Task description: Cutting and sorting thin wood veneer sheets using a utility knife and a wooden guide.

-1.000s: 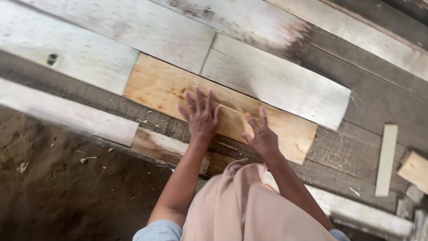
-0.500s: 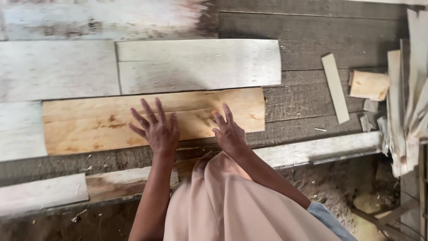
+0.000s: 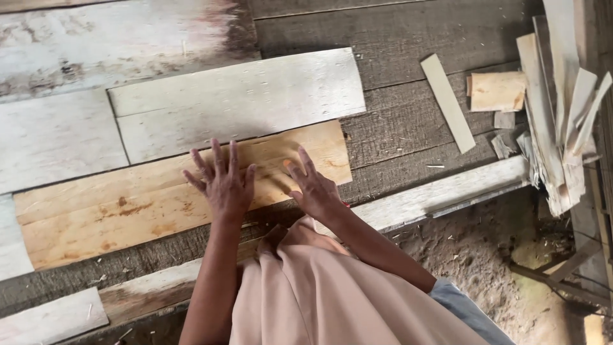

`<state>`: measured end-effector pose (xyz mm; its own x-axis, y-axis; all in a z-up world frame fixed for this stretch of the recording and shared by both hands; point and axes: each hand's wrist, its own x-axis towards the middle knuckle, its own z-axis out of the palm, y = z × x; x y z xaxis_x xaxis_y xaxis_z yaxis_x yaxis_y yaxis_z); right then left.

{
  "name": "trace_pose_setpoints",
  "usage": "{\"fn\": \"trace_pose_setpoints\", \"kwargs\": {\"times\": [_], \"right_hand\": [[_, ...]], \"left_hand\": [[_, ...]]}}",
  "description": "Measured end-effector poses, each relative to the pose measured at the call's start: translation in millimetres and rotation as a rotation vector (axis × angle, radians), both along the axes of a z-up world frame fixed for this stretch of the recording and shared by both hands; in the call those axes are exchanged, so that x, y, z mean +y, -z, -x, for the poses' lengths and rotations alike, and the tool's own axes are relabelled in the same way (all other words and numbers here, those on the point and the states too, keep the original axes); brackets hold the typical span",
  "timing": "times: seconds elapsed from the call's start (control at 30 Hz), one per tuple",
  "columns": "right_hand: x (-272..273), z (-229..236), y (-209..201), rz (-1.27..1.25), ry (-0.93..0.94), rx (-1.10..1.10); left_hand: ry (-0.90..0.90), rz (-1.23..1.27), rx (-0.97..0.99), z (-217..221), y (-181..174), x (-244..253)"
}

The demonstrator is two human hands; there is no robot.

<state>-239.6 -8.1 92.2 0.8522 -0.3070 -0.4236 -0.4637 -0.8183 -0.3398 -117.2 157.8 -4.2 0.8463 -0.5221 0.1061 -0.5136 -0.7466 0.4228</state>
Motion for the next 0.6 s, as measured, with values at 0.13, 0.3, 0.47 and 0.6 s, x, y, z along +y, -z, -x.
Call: {"fn": "trace_pose_setpoints", "kwargs": {"times": [0.13,0.3,0.47,0.6], "right_hand": [[-35,28,37,0.029,0.109,-0.159],[-141,56,134,0.29,0.473,-0.332],[-175,49,146,0.382,0.3,-0.44],[-185,35,78,1.535,-0.967,0.352]], "left_hand": [[-0.02,0.005,-0.001,6,-10,-13],[0.014,0.021,0.005,27,-21,-51],[0.087,0.06,-0.086,71,-41,-94],[0.08,0.079,-0.12,101,-34,-133]]}}
